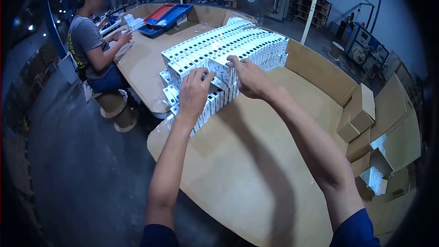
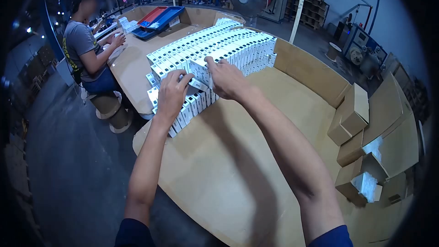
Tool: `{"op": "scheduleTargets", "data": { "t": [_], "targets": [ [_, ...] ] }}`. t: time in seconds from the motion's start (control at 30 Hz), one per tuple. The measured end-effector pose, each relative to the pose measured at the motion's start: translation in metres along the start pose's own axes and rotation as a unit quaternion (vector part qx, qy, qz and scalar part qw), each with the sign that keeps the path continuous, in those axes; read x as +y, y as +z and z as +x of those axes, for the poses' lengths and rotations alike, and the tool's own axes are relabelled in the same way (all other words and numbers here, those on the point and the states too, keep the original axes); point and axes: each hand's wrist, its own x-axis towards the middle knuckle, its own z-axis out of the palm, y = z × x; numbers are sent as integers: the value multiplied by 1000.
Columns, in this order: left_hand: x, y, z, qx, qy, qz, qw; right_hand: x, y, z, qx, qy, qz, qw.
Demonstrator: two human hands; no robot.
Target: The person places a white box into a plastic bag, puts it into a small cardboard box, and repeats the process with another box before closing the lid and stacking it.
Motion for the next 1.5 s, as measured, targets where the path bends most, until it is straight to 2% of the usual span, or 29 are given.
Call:
{"op": "scheduleTargets", "data": {
  "t": [0.17,0.27,0.3,0.4,0.53,0.57,0.77,0.8,0.97,1.0,1.07,1.1,1.2,1.23,1.27,1.3,1.33,1.4,1.43,1.5],
  "targets": [
    [16,-21,-14,5,-15,-23,1000,-13,-14,-2,-100,95,63,988],
    [34,-36,-22,10,-27,-64,998,-5,-6,-21,47,21,135,989],
    [43,-41,-23,14,-27,-81,996,2,-7,-27,65,5,152,986],
    [73,-50,-31,27,-20,-159,987,-10,-24,-81,122,64,221,965],
    [143,-63,-44,40,22,-233,971,-44,-67,-191,78,193,454,866],
    [165,-65,-47,44,37,-244,968,-52,-75,-218,48,243,545,801],
    [311,-94,-50,-15,163,-348,923,-67,-124,-364,170,264,631,710],
    [332,-90,-48,-13,182,-370,911,-67,-128,-384,196,281,595,727],
    [433,-99,-10,-188,214,-482,829,-46,-168,-482,254,325,497,764],
    [450,-99,5,-194,223,-480,826,-35,-166,-500,288,299,477,774],
    [478,-92,39,-208,239,-472,822,-25,-193,-524,296,355,526,714],
    [497,-82,56,-180,251,-461,832,-16,-206,-536,297,381,549,682],
    [565,-56,111,-156,241,-485,826,21,-241,-565,334,371,435,749],
    [587,-41,130,-157,256,-461,835,32,-259,-573,326,387,364,782],
    [612,-22,146,-166,234,-485,826,47,-269,-580,345,379,331,792],
    [636,2,163,-162,238,-482,827,66,-281,-589,345,365,204,840],
    [658,23,177,-218,225,-466,827,84,-293,-597,338,344,74,873],
    [697,91,198,-308,244,-380,838,112,-311,-602,327,403,6,855],
    [713,120,204,-351,263,-329,836,126,-317,-605,316,436,15,843],
    [742,177,210,-446,303,-222,813,151,-317,-613,326,427,10,843]
  ]
}}
